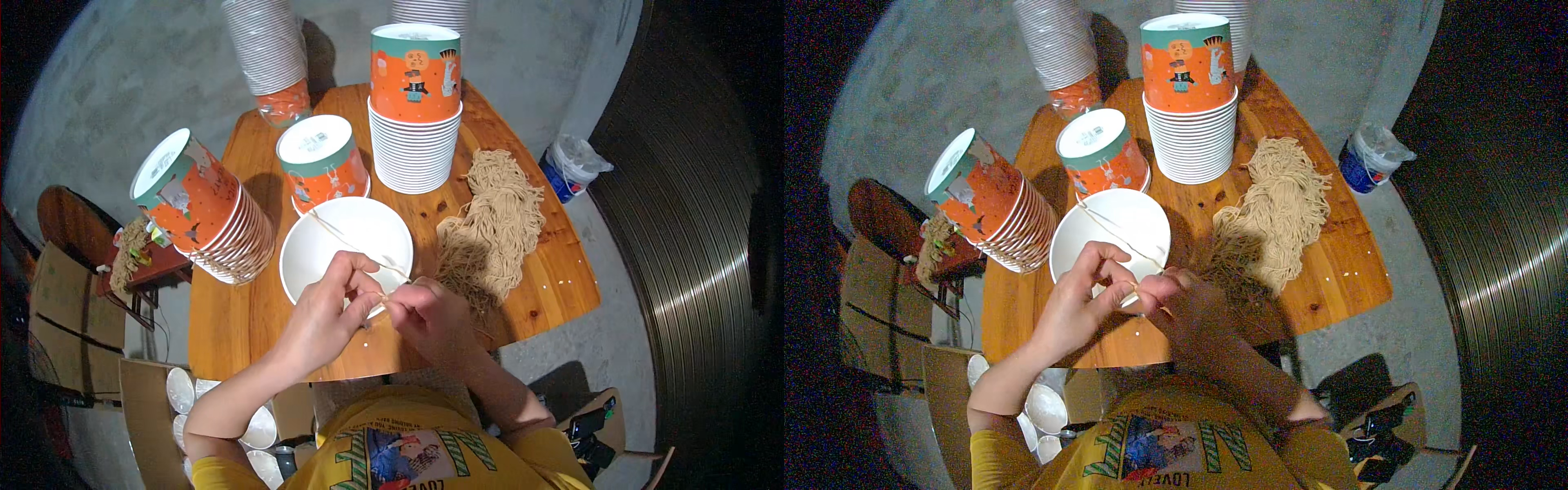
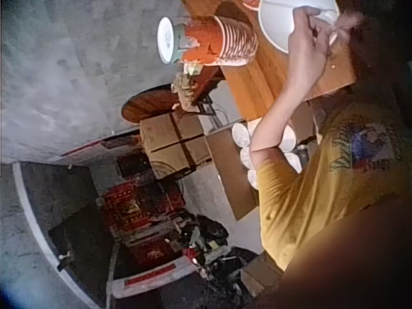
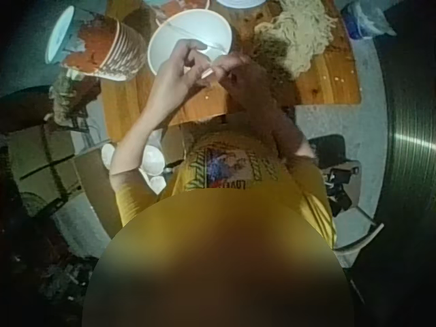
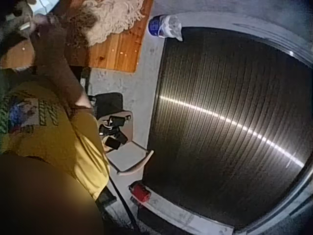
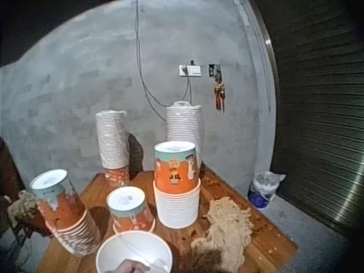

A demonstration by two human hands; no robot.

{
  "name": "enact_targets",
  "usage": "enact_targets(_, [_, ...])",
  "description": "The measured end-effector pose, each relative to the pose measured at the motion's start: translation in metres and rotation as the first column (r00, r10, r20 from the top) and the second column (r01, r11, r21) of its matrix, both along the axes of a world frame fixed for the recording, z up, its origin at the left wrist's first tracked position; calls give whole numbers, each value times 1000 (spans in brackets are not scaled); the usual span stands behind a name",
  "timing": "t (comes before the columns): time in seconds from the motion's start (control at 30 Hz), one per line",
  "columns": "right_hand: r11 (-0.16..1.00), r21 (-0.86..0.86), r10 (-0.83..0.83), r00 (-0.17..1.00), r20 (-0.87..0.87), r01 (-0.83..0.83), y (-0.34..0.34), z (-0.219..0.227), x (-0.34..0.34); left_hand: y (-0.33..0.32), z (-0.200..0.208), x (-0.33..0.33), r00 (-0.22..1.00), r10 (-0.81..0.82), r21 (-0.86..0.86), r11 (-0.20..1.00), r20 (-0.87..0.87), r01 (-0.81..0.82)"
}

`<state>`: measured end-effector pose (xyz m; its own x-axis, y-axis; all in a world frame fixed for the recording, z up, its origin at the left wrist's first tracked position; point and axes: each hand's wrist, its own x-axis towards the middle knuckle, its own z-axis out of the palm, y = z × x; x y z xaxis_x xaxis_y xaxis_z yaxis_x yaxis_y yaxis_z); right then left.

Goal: Threading string through paper bowls to assemble them for manufacturing/packaging.

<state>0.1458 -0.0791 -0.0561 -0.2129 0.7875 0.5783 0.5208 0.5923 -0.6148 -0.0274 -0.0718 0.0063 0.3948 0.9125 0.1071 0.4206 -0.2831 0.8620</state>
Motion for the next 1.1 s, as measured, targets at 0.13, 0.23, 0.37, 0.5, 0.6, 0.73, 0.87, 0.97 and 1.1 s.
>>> enact_targets(0.13, [956, 285, 79, 997, -2, -75, 2, -7, 7, 0, 1, 0, 1000, 6, -29, 1000, 15, -6])
enact_targets(0.23, [941, 314, 116, 992, 53, -127, 1, -4, 7, 0, 3, -1, 1000, 23, -113, 993, 9, -22])
enact_targets(0.37, [958, 284, 51, 999, 9, -51, -2, 1, 3, 2, 1, -1, 1000, 14, -91, 996, 1, -14])
enact_targets(0.5, [968, 249, 30, 997, -71, -11, 1, -6, 2, 2, 0, -2, 1000, -16, -24, 1000, -2, 16])
enact_targets(0.6, [978, 208, 37, 995, -88, -18, 1, -4, 2, 2, -1, -2, 1000, -25, -32, 999, 6, 25])
enact_targets(0.73, [977, 215, 16, 997, -81, 2, 1, -4, 1, 3, -4, -3, 1000, -26, -12, 1000, 7, 26])
enact_targets(0.87, [962, 272, 10, 998, 59, -25, 2, -5, 8, 4, -2, -2, 999, -33, -30, 999, 10, 33])
enact_targets(0.97, [943, 329, 12, 993, 118, -50, 2, 0, 10, 5, -3, -2, 999, -35, -18, 999, 2, 35])
enact_targets(1.1, [943, 328, 25, 996, 89, -53, 3, 3, 7, 5, 0, -2, 999, -36, -84, 996, -29, 33])
